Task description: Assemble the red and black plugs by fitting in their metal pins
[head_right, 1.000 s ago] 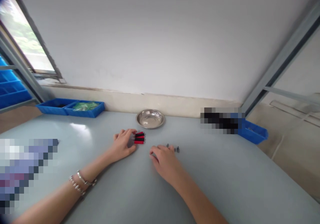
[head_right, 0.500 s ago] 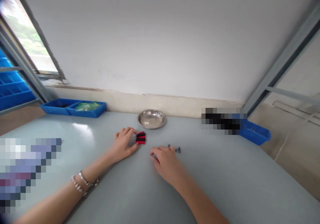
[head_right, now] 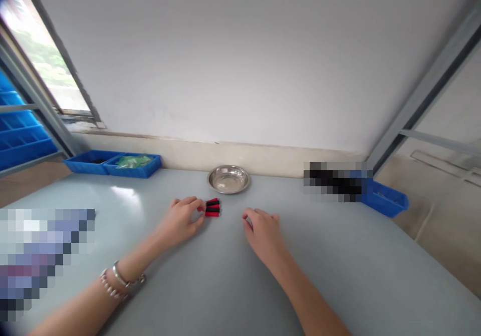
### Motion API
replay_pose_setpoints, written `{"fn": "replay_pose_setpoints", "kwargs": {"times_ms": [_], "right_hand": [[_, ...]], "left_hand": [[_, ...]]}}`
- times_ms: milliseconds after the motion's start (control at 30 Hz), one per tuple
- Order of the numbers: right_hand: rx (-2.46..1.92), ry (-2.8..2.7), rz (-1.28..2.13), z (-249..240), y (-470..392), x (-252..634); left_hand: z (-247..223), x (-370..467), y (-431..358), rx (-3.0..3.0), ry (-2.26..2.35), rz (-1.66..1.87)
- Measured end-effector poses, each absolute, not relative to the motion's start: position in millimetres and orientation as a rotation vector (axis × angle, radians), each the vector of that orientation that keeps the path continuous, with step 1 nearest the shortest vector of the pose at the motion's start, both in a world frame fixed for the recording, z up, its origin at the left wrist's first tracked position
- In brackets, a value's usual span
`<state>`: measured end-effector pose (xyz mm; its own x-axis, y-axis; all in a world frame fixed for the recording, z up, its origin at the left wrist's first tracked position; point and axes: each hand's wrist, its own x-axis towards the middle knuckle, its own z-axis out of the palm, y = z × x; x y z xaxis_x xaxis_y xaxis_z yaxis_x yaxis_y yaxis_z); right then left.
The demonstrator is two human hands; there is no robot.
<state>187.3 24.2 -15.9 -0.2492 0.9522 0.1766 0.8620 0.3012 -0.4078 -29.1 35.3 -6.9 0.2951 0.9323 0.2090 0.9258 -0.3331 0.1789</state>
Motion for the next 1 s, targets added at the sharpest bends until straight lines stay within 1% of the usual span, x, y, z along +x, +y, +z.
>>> {"fn": "replay_pose_setpoints", "kwargs": {"times_ms": [233,433,1000], "right_hand": [[-1.792,-2.168,0.271,-16.4,29.9,195.8],[-1.884,-2.197,0.252,-16.0,29.4,199.6],[-2.039,-2.275,0.334,-13.4,25.5,193.5]], "left_hand": [[-6.2,-34.1,35.7,2.451,1.900,0.314],[-10.5,-36.3,36.1,2.445,1.894,0.268],[-6.1,-33.6,35.3,2.418,1.958,0.205]]}}
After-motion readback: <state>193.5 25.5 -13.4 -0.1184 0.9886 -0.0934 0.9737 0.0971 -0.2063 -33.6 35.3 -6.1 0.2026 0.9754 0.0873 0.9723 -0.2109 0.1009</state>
